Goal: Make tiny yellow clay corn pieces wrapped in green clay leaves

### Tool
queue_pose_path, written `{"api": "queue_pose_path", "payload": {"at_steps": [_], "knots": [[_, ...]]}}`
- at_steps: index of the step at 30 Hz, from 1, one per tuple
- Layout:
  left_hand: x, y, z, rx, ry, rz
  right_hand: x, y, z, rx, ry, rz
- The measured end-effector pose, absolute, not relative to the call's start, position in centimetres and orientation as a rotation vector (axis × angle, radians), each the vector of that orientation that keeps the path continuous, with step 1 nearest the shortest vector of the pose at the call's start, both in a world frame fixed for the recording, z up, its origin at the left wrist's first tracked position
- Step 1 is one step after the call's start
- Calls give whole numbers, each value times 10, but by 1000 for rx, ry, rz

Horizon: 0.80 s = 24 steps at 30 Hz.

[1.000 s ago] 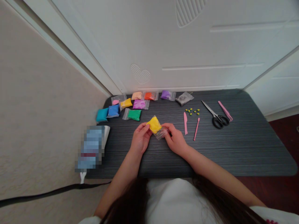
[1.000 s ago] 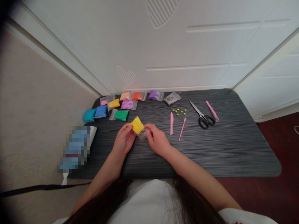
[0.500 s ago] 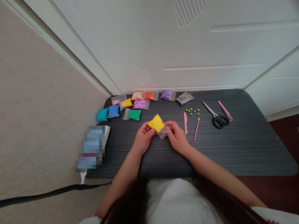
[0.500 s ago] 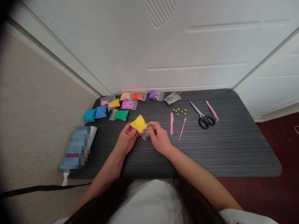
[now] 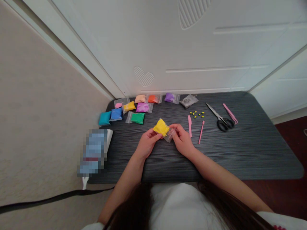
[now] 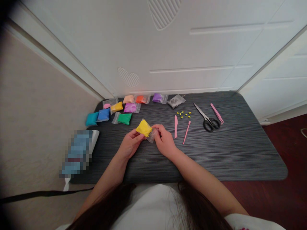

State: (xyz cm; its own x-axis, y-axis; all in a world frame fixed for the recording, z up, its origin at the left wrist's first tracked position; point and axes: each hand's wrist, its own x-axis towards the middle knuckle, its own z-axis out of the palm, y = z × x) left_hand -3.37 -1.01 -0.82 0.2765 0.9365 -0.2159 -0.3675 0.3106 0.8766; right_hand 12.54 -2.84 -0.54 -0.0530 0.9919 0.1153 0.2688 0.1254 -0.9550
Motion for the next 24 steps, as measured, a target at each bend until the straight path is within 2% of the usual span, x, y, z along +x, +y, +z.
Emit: {"api": "queue_pose_path", "payload": {"at_steps": [13, 24], "knots": [[-33, -8, -9, 710, 858, 1056, 125, -28, -4, -1240, -1661, 863], [-30, -5, -8, 689, 922, 1119, 122, -27, -6, -1253, -1449, 1013]]}}
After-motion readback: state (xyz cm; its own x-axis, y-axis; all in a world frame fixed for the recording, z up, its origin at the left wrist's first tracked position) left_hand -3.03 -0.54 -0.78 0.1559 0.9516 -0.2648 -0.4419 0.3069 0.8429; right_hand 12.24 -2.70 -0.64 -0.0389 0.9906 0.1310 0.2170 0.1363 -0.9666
